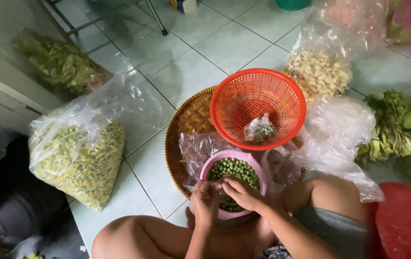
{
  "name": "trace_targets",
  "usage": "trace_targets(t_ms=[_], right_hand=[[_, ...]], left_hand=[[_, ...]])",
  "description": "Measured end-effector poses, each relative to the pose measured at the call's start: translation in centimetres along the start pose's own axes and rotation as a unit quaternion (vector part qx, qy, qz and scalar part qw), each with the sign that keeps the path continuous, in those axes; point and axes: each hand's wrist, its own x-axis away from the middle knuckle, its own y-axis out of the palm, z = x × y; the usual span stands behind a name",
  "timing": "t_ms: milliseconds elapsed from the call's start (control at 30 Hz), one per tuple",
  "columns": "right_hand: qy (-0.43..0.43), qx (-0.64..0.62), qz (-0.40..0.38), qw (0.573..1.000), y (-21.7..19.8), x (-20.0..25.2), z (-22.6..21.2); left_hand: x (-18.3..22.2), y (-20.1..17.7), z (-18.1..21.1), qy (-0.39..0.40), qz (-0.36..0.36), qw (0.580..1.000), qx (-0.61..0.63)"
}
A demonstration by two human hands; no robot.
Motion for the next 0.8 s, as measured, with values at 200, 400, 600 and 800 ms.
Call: trace_targets(t_ms=[200,400,600,800], right_hand=[[0.028,0.243,-0.131,0.961,-2.5,-1.8,-2.2],[-0.134,0.292,0.183,0.929,-9.3,-8.5,-0.6],[0.018,0.323,0.275,0.905,-13.2,-11.4,5.7],[0.179,0.397,0.11,0.893,-12.8,-8.3,2.7]], left_hand=[[-1.0,-0.2,-1.9,-0.059,0.014,0.993,0.097],[-1.5,-0.2,-4.4,-0.079,0.034,0.987,0.134],[-1.0,0.6,-4.4,-0.104,0.035,0.984,0.14],[-1.4,-0.4,-4.4,-0.1,0.063,0.976,0.181]])
